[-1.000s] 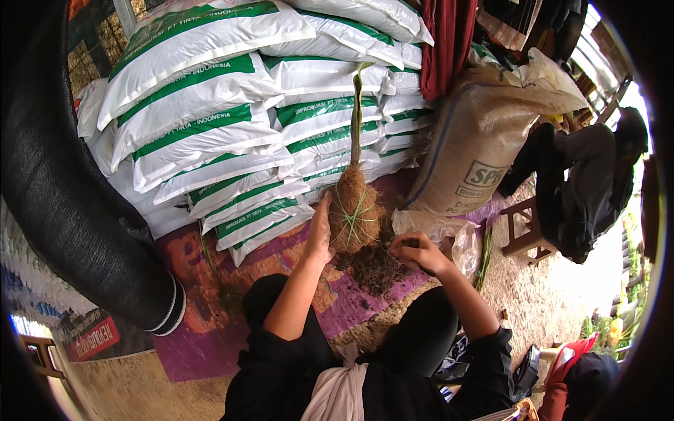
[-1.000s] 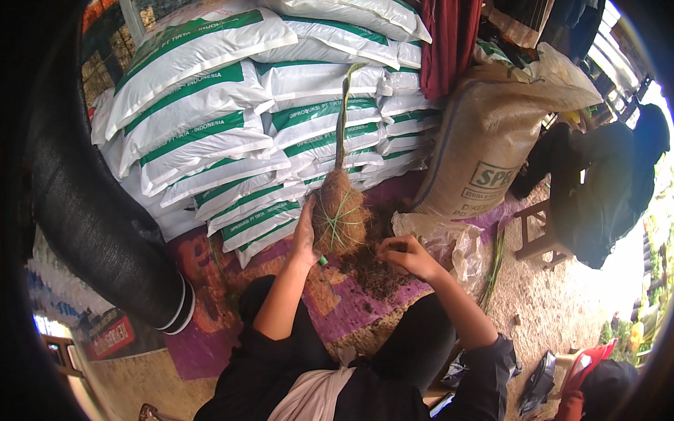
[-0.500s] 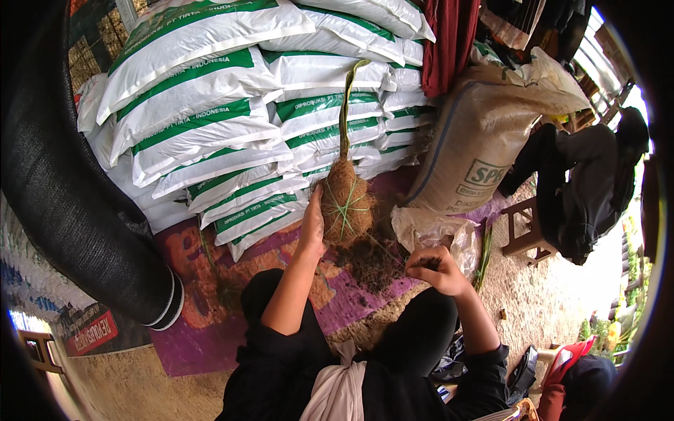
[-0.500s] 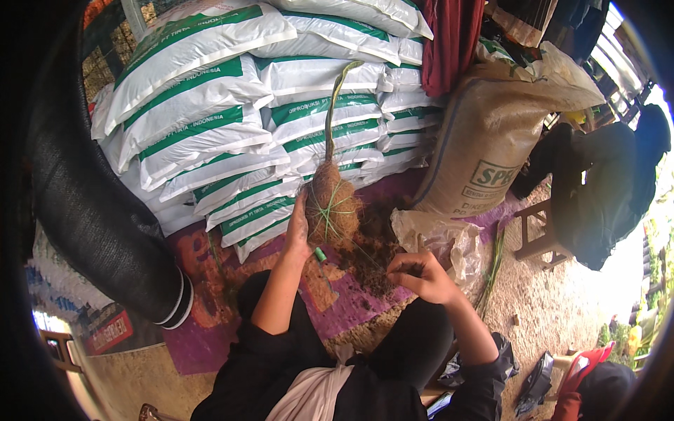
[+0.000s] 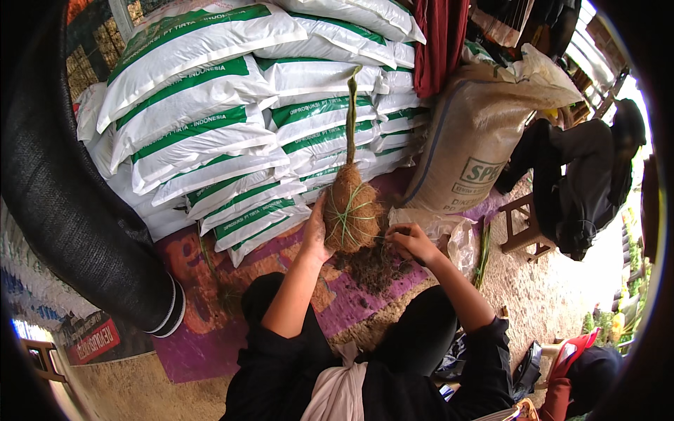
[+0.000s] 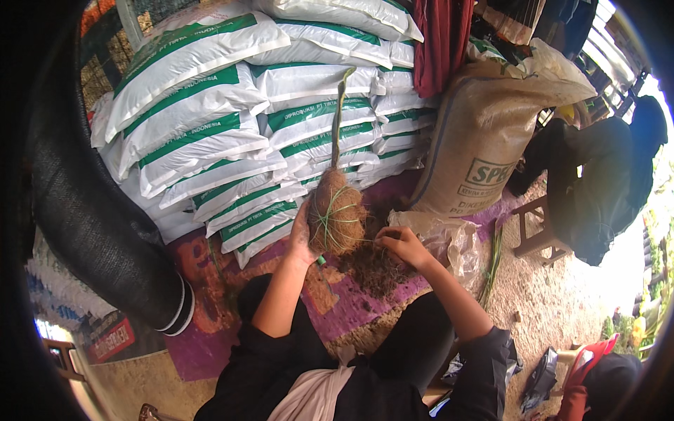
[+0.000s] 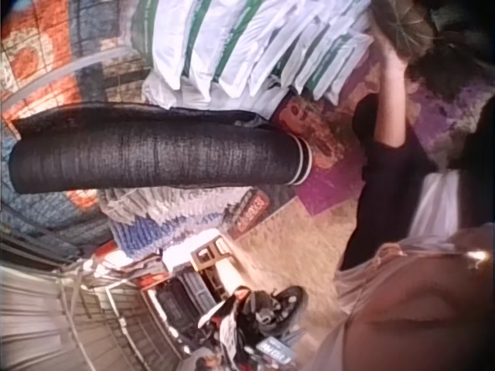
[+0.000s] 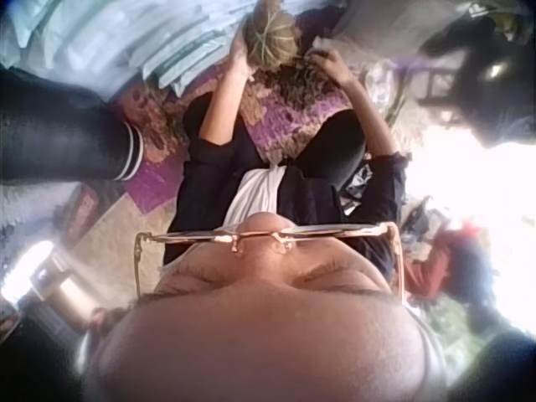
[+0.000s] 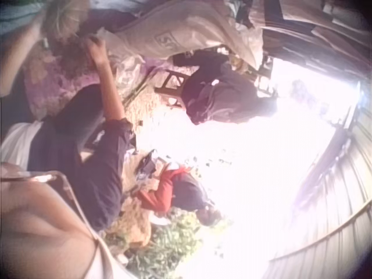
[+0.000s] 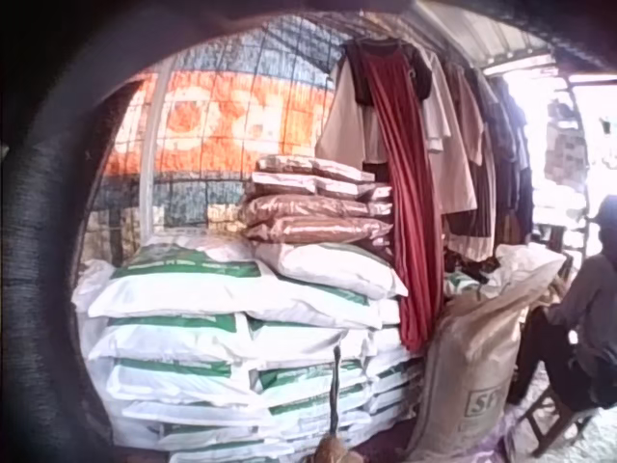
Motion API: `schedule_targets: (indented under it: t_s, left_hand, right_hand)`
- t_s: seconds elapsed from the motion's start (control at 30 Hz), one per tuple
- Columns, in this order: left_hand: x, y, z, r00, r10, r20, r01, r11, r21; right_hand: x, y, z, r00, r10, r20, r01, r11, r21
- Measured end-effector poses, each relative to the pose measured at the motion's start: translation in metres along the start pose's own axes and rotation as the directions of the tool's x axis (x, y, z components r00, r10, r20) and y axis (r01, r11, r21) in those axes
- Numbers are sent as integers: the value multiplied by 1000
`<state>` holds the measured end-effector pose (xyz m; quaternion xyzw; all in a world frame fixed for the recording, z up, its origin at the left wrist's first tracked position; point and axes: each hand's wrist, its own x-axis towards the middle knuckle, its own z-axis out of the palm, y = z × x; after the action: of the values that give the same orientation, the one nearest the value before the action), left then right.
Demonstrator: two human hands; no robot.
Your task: The person sits on a mat and wraps a green string around the root ball of a small plant. The person then picks up another plant, packs soil around its roots, and wraps the root ball with string. The person places the finished plant aside and continues with another plant.
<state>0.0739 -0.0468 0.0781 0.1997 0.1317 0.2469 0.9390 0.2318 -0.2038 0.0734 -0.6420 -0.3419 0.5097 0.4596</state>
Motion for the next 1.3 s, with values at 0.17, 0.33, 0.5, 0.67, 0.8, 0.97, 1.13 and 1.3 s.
schedule_targets:
  t_s: [0.17, 0.33, 0.5, 0.67, 0.8, 0.97, 1.13, 1.3]
  left_hand:
    - [-10, -5, 5, 995, -91, 38, 90, 996, 9]
    - [-18, -11, 7, 985, -173, -25, 175, 975, 139]
    - [-28, -15, 4, 969, -236, -71, 246, 939, 239]
    - [-22, -25, -19, 978, -188, -86, 206, 919, 335]
    - [-20, -25, -31, 994, -75, -81, 103, 890, 444]
    - [-42, -14, 13, 984, -145, -102, 175, 889, 423]
    - [-45, -21, 2, 978, -175, -114, 208, 861, 464]
    - [-43, -26, 2, 976, -199, -85, 215, 855, 472]
  right_hand:
    - [22, -18, 14, 999, -46, -11, 44, 989, -141]
    - [44, -1, 1, 964, -204, 172, 226, 966, -122]
    - [60, -32, -13, 873, 81, 480, 85, 945, -314]
    - [82, -22, -10, 854, 10, 520, 80, 985, -150]
    - [97, -3, -8, 873, -99, 478, 66, 994, 86]
    - [118, -13, -24, 848, -38, 528, -83, 976, 203]
    - [119, -51, 16, 846, -115, 520, -122, 909, 398]
    - [148, -14, 13, 883, -445, 150, 468, 816, -338]
